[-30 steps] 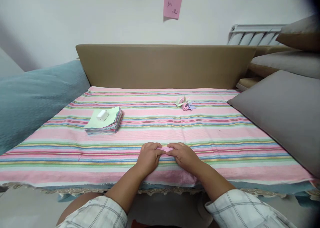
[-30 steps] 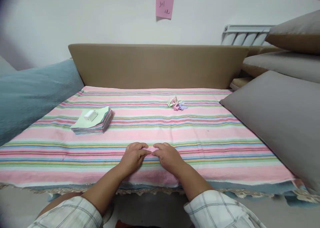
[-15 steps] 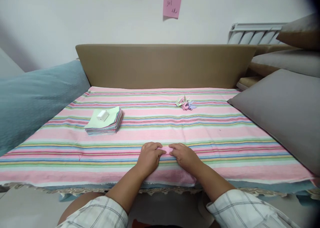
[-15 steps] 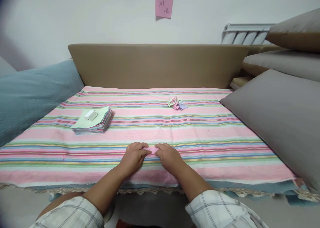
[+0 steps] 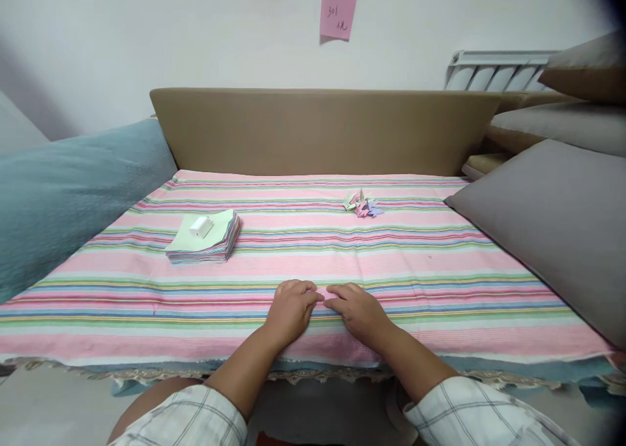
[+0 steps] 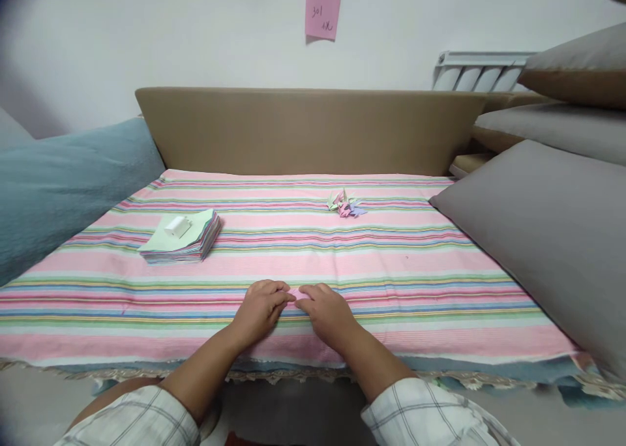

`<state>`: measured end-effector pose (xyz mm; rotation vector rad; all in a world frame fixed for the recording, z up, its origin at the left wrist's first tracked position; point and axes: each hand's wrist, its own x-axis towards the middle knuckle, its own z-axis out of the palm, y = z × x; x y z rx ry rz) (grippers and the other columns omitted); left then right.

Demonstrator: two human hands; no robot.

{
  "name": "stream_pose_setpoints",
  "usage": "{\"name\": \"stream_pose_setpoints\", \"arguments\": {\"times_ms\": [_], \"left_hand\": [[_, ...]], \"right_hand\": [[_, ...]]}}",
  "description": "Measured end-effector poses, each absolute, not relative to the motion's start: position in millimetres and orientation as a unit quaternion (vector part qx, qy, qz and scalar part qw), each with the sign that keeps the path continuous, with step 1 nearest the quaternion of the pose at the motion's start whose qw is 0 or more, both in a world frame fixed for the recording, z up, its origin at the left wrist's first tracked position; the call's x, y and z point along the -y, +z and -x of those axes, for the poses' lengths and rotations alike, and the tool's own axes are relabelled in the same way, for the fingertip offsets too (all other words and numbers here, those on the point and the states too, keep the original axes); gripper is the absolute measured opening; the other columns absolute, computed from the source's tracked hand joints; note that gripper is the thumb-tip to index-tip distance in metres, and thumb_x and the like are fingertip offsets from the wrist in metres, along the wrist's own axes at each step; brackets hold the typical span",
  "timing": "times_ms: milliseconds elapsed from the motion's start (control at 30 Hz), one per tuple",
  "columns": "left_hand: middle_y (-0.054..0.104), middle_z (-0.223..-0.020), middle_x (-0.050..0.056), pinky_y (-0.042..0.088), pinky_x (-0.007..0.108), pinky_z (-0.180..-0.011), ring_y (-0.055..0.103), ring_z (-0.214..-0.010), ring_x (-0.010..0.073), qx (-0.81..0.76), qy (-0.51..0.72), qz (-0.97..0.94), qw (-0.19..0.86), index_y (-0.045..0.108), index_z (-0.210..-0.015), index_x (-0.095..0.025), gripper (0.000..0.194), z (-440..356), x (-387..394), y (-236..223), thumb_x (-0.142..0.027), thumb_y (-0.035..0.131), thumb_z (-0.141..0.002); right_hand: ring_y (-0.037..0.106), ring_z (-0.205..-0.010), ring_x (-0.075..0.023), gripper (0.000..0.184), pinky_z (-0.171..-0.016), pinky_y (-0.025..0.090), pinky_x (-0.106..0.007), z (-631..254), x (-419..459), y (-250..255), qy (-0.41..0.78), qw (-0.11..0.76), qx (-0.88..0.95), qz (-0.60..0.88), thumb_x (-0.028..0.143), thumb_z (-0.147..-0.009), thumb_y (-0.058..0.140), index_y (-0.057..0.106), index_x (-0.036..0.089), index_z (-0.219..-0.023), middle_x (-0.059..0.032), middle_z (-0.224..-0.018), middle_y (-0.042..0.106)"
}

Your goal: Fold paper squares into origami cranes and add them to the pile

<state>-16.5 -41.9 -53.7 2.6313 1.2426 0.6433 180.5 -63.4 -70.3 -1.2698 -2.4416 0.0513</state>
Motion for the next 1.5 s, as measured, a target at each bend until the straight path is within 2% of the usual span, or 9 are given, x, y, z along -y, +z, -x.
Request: {"name": "stream_pose_setpoints", "arguments": {"times_ms": [200,533,867,1000,1133,1233,1333,1500], "left_hand": [[0.062,-0.109,0.004,0.038,0.043,-0.090,0.053,-0.100,0.0203,-0.370,0.220,-0.901,0.045,0.068,-0.097,-0.031,0.029,21.1,47.8,-53.3,-0.014,0.050,-0.082],[0.050,-0.125,0.009,0.036,0.047,-0.096,0.043,-0.114,0.0263,-0.418,0.237,-0.877,0.025,0.071,-0.090,-0.026,0.031,19.9,52.7,-55.7,-0.008,0.054,-0.072],[0.054,-0.121,0.009,0.039,0.047,-0.096,0.046,-0.109,0.0275,-0.446,0.237,-0.862,0.039,0.073,-0.082,-0.022,0.029,24.3,54.5,-48.5,-0.007,0.054,-0.065],[0.057,-0.117,0.011,0.041,0.043,-0.093,0.049,-0.108,0.0273,-0.456,0.231,-0.858,0.057,0.072,-0.075,-0.018,0.024,29.4,51.5,-46.0,-0.008,0.052,-0.066],[0.064,-0.102,0.008,0.044,0.038,-0.087,0.055,-0.097,0.0217,-0.467,0.249,-0.844,0.086,0.066,-0.076,-0.018,0.023,31.6,51.5,-40.9,-0.006,0.048,-0.068],[0.065,-0.102,0.005,0.034,0.046,-0.096,0.055,-0.097,0.0209,-0.459,0.267,-0.844,0.073,0.065,-0.087,-0.022,0.020,26.6,53.7,-40.1,-0.013,0.052,-0.074],[0.064,-0.108,0.005,0.022,0.051,-0.101,0.054,-0.102,0.0220,-0.436,0.265,-0.859,0.049,0.066,-0.090,-0.026,0.015,18.8,52.9,-43.9,-0.025,0.054,-0.081],[0.067,-0.096,0.006,0.036,0.040,-0.089,0.056,-0.091,0.0208,-0.455,0.229,-0.858,0.067,0.064,-0.097,-0.021,0.020,9.5,42.7,-50.7,-0.026,0.049,-0.085]], "right_hand": [[0.052,-0.097,-0.0212,0.030,-0.085,0.042,-0.036,-178.3,62.3,-69.7,0.022,0.191,0.870,0.455,0.011,-0.083,0.047,0.065,0.026,-0.103,-0.0063,-0.116,0.059],[0.050,-0.100,-0.0212,0.033,-0.086,0.043,-0.035,-179.3,63.1,-70.8,0.022,0.192,0.868,0.457,0.009,-0.082,0.048,0.065,0.026,-0.105,-0.0049,-0.118,0.058],[0.051,-0.098,-0.0212,0.033,-0.086,0.043,-0.035,-178.5,64.0,-70.2,0.023,0.198,0.866,0.458,0.008,-0.081,0.048,0.066,0.025,-0.102,-0.0049,-0.118,0.058],[0.051,-0.099,-0.0210,0.033,-0.086,0.043,-0.035,-178.5,64.6,-70.2,0.027,0.202,0.863,0.463,0.008,-0.081,0.048,0.067,0.025,-0.101,-0.0043,-0.118,0.059],[0.051,-0.098,-0.0203,0.033,-0.085,0.043,-0.034,-177.4,64.8,-68.5,0.031,0.203,0.860,0.468,0.007,-0.081,0.048,0.067,0.026,-0.100,-0.0038,-0.117,0.060],[0.051,-0.098,-0.0202,0.033,-0.085,0.043,-0.034,-176.2,64.7,-67.1,0.030,0.201,0.857,0.473,0.008,-0.081,0.047,0.068,0.026,-0.099,-0.0040,-0.115,0.061],[0.051,-0.099,-0.0200,0.033,-0.086,0.042,-0.034,-175.3,64.3,-66.8,0.029,0.200,0.857,0.473,0.008,-0.081,0.047,0.068,0.026,-0.099,-0.0045,-0.115,0.061],[0.051,-0.099,-0.0197,0.033,-0.086,0.042,-0.034,-174.5,65.0,-67.5,0.024,0.207,0.855,0.475,0.007,-0.080,0.047,0.068,0.025,-0.098,-0.0048,-0.113,0.061]]}}
